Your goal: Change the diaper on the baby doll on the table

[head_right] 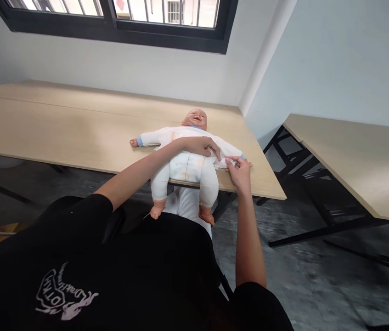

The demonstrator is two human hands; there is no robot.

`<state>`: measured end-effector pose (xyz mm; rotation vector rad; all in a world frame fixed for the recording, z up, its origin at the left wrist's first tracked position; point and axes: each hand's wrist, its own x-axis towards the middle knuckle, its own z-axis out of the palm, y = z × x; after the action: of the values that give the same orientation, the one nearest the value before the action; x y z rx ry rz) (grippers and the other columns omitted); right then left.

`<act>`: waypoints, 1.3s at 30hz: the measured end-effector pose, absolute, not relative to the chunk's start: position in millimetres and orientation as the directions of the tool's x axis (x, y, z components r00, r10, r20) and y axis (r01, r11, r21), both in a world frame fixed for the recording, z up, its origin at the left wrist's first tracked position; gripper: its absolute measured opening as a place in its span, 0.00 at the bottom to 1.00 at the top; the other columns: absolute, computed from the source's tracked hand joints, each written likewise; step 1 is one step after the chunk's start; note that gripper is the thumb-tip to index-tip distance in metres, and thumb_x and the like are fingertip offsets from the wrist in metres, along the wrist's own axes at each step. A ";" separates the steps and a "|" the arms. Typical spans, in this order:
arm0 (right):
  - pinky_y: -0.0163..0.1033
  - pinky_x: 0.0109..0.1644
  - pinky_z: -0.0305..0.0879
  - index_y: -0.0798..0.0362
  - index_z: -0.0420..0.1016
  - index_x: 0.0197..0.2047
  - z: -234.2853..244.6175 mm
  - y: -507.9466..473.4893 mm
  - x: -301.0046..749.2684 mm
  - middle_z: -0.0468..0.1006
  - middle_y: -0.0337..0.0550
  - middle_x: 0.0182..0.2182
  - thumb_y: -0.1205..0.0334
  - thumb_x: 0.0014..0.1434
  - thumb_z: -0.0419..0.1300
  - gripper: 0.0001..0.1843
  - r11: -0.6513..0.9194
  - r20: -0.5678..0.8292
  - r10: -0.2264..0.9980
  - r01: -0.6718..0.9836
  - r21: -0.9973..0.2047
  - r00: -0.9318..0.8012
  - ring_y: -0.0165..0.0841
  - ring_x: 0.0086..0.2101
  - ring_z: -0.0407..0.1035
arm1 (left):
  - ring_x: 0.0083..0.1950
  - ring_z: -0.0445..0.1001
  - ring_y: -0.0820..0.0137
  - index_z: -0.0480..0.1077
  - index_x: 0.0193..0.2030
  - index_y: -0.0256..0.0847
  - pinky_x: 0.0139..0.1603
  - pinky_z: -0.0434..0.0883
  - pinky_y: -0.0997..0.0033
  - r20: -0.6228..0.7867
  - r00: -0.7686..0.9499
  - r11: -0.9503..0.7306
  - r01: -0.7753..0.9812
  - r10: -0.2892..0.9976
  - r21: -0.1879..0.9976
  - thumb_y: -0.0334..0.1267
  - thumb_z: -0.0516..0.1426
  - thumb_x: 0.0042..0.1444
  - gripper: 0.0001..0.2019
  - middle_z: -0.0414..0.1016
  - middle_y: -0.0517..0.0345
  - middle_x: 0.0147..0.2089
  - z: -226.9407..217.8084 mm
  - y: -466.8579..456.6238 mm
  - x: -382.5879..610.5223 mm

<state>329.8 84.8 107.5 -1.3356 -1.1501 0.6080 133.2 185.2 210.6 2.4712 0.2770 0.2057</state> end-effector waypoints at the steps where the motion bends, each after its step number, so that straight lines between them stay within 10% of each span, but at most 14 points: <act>1: 0.49 0.40 0.78 0.53 0.77 0.40 108.0 86.3 330.3 0.80 0.50 0.38 0.43 0.50 0.67 0.23 0.208 0.288 0.872 0.232 -0.950 0.395 0.38 0.33 0.72 | 0.44 0.77 0.67 0.85 0.44 0.40 0.50 0.68 0.69 0.068 0.969 -0.766 0.144 0.239 0.627 0.27 0.53 0.49 0.21 0.85 0.57 0.43 210.0 184.8 132.9; 10: 0.30 0.28 0.69 0.53 0.78 0.37 105.3 94.8 338.2 0.78 0.42 0.31 0.44 0.44 0.77 0.25 0.261 0.245 0.862 0.027 -0.965 0.444 0.27 0.27 0.69 | 0.60 0.70 0.60 0.83 0.50 0.50 0.67 0.55 0.61 -0.030 0.934 -0.871 0.344 0.357 0.350 0.49 0.51 0.64 0.20 0.84 0.59 0.54 208.1 170.1 139.5; 21: 0.49 0.52 0.78 0.51 0.79 0.42 101.9 94.9 333.8 0.81 0.48 0.41 0.50 0.49 0.69 0.19 0.268 0.324 0.868 0.194 -0.944 0.377 0.39 0.40 0.77 | 0.54 0.74 0.58 0.81 0.38 0.37 0.62 0.55 0.61 -0.020 0.887 -0.877 0.459 0.461 0.146 0.50 0.50 0.65 0.23 0.84 0.46 0.43 200.7 164.8 162.7; 29: 0.55 0.65 0.68 0.50 0.73 0.55 113.4 82.1 321.8 0.80 0.50 0.53 0.51 0.49 0.69 0.30 0.308 0.353 0.935 0.405 -0.861 0.038 0.47 0.54 0.74 | 0.45 0.75 0.63 0.78 0.34 0.38 0.56 0.55 0.62 0.024 0.894 -0.872 0.429 0.447 0.235 0.49 0.51 0.65 0.21 0.82 0.52 0.38 200.0 168.3 158.0; 39: 0.53 0.55 0.72 0.48 0.71 0.43 110.7 88.5 323.9 0.78 0.43 0.37 0.48 0.49 0.66 0.20 0.275 0.338 0.937 0.417 -0.866 0.084 0.44 0.41 0.74 | 0.39 0.69 0.67 0.79 0.42 0.37 0.43 0.59 0.70 0.184 0.882 -0.852 0.336 0.434 0.401 0.41 0.59 0.53 0.13 0.76 0.58 0.35 195.3 178.1 156.1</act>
<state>323.9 88.5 110.7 -1.3127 -1.5113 0.6328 156.1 178.1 195.3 2.6903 0.5701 0.3810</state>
